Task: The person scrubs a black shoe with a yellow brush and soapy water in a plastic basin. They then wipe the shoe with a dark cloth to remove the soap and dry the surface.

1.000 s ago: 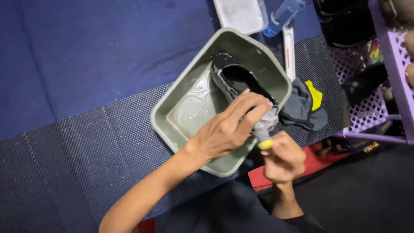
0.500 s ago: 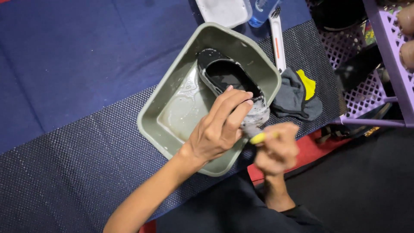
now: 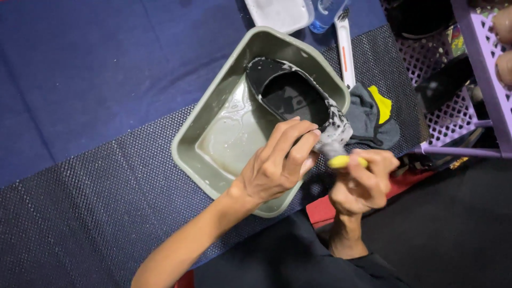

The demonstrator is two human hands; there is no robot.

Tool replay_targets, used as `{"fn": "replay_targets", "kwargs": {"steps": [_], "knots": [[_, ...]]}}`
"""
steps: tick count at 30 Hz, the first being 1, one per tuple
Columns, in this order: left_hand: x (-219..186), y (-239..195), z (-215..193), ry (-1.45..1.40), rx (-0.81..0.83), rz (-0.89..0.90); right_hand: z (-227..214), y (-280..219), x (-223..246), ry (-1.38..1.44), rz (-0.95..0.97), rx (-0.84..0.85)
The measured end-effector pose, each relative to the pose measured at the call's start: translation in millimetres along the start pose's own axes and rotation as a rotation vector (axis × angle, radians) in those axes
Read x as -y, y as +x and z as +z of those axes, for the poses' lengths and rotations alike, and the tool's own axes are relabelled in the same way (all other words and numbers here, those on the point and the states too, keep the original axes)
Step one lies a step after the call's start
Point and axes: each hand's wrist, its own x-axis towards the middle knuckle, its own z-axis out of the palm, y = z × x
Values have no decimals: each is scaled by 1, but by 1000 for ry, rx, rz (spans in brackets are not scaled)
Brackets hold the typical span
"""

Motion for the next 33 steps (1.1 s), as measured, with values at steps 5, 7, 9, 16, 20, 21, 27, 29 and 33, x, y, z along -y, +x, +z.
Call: {"fn": "replay_targets", "kwargs": {"steps": [5, 7, 9, 16, 20, 21, 27, 29, 33], "knots": [[7, 3, -3, 66, -64, 98, -15, 2, -2, 14, -59, 124], [7, -2, -15, 10, 68, 80, -17, 19, 6, -93, -10, 107], [5, -3, -21, -48, 197, 58, -21, 28, 15, -201, 38, 92], [0, -1, -23, -61, 214, -13, -31, 48, 37, -263, 3, 378], [2, -7, -21, -87, 222, -22, -29, 57, 22, -319, -71, 280], [1, -4, -21, -89, 220, -25, -26, 58, 29, -320, -71, 283], [3, -6, -22, -114, 205, 8, -34, 58, 16, -264, -128, 345], [0, -2, -23, -92, 165, 11, -29, 59, 32, -355, -184, 464], [2, -11, -24, -147, 233, 2, -32, 57, 20, -296, -87, 328]]}}
